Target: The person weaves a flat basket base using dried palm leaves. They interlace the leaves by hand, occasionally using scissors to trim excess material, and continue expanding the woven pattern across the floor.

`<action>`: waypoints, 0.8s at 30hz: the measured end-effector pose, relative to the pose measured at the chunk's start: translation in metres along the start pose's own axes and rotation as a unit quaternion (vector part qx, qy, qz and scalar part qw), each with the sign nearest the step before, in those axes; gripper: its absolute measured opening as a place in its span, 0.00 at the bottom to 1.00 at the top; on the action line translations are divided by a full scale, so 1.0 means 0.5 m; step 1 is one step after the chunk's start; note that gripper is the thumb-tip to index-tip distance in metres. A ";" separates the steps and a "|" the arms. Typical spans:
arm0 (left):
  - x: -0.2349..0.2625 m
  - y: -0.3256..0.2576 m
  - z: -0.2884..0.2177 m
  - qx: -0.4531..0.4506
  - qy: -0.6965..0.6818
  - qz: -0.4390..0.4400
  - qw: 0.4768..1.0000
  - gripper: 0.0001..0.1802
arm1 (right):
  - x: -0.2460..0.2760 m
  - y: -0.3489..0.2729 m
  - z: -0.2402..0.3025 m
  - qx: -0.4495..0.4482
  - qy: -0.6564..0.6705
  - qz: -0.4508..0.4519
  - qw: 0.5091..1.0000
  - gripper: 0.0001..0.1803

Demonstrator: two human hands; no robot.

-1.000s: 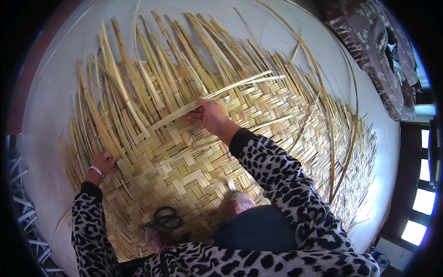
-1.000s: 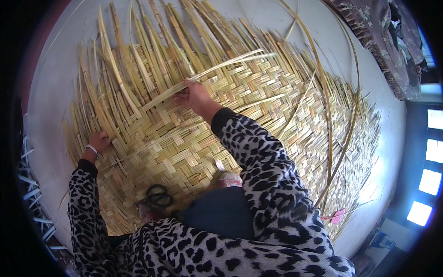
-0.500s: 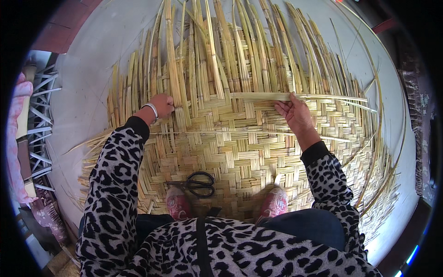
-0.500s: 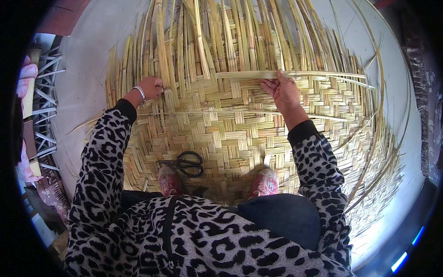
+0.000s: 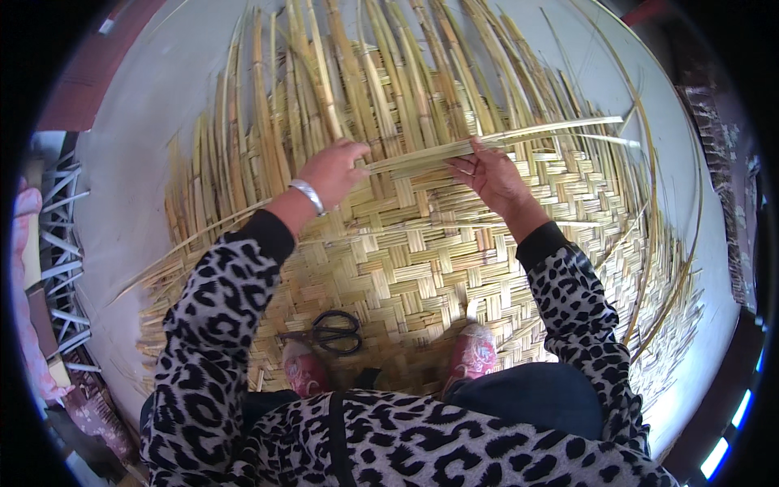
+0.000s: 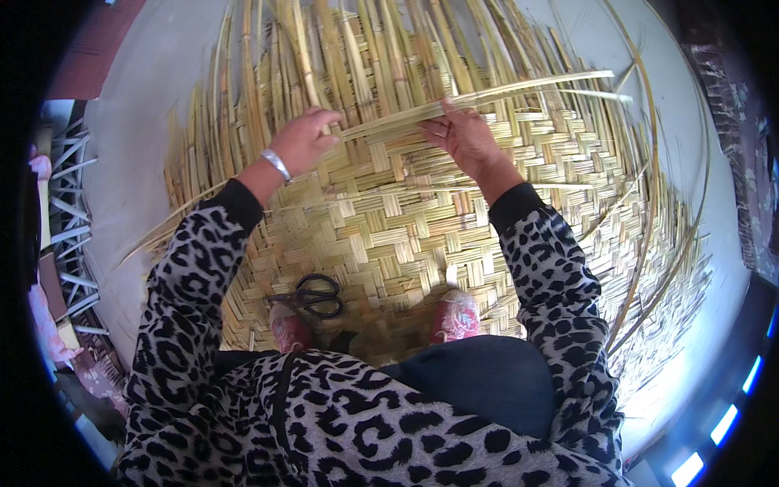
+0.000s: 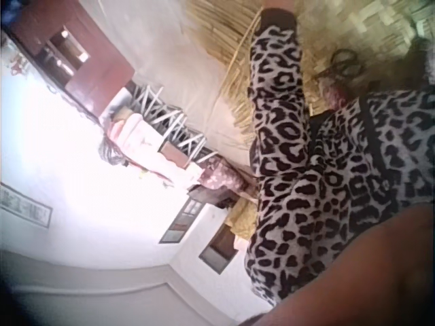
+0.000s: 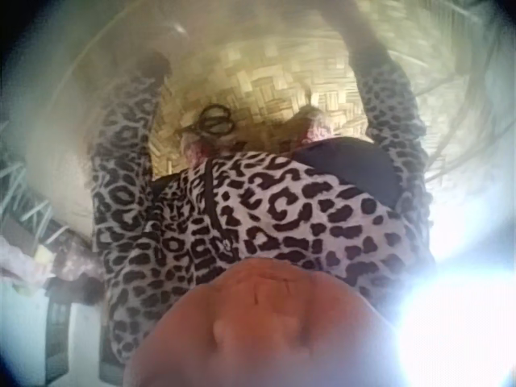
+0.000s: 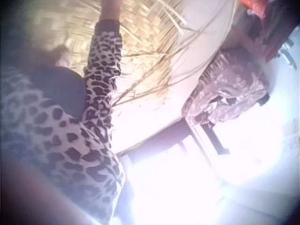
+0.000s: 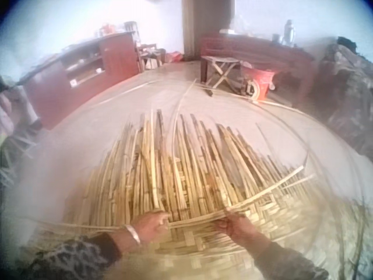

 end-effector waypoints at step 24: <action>-0.148 0.046 -0.007 0.237 -0.140 -0.135 0.952 0.14 | -0.035 0.230 0.150 0.100 -0.781 -0.058 0.614 0.26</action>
Point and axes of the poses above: each hand's wrist, its own y-axis towards the middle knuckle, its own x-axis out of the back of the hand, z = x × y, the point moved 3 cm from there along y, towards the middle knuckle, and after that the axes turned 5 degrees about y, right-handed, at the moved point
